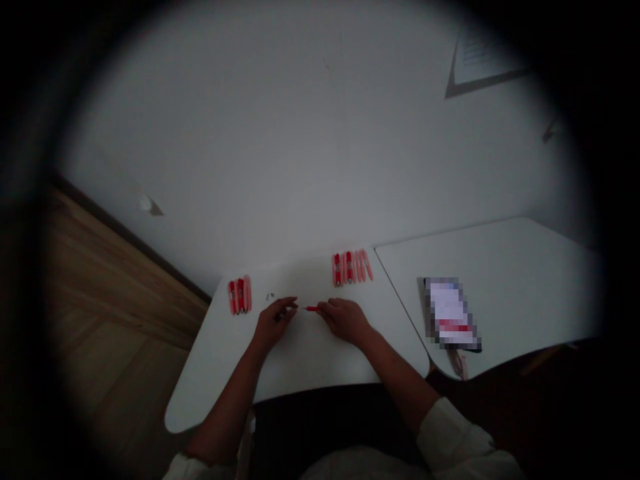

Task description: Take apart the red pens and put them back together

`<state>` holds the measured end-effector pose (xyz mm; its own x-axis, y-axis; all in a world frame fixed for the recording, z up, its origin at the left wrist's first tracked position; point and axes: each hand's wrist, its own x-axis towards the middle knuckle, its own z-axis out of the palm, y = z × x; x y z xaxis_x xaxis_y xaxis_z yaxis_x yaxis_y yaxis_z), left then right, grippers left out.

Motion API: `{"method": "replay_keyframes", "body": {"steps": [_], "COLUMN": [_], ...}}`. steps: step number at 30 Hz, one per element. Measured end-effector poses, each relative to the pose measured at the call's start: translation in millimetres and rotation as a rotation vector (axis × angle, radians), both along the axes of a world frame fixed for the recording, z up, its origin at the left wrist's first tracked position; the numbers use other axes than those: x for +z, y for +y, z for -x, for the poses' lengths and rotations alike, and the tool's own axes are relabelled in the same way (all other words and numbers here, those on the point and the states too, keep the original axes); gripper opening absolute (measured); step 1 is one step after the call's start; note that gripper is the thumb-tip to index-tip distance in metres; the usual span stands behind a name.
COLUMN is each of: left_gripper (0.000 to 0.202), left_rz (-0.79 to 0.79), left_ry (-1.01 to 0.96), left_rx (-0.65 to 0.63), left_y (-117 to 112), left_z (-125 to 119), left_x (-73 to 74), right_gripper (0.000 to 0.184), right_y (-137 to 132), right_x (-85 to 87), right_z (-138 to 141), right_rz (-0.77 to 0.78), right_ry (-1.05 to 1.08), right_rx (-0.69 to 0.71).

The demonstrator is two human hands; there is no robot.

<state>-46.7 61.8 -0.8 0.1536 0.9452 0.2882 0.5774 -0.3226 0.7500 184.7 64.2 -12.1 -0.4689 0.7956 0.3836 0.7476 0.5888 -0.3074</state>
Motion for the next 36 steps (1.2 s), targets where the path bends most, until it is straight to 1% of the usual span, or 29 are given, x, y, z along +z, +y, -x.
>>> {"method": "replay_keyframes", "body": {"steps": [3,8,12,18,25,29,36], "left_gripper": [0.033,0.027,0.022,0.021,0.019,0.018,0.019], "left_rz": [-0.004,-0.031,-0.04,-0.057,-0.085,-0.08,-0.062], "left_ry": [0.054,0.098,0.132,0.144,0.129,0.089,0.034], "left_rx": [-0.058,-0.084,-0.111,-0.152,-0.127,-0.073,-0.021], "left_y": [0,-2,-2,-2,-2,0,2], "left_z": [-4,-6,-8,-9,-7,-3,3], "left_x": [-0.2,1.7,4.7,8.7,6.0,0.5,-4.1], "right_gripper": [0.035,0.033,0.03,0.03,0.032,0.033,0.035], "right_y": [-1,-1,-1,0,0,1,-1], "right_x": [1.2,2.6,0.6,-1.9,-2.2,-2.8,2.9], "right_z": [0,-1,-2,-2,-1,-1,-2], "right_rz": [-0.002,-0.006,-0.012,-0.011,-0.017,-0.013,0.009], "right_ry": [-0.003,-0.014,-0.027,-0.026,-0.023,-0.028,-0.028], "right_rx": [0.017,0.04,0.058,0.061,0.056,0.044,0.028]}}
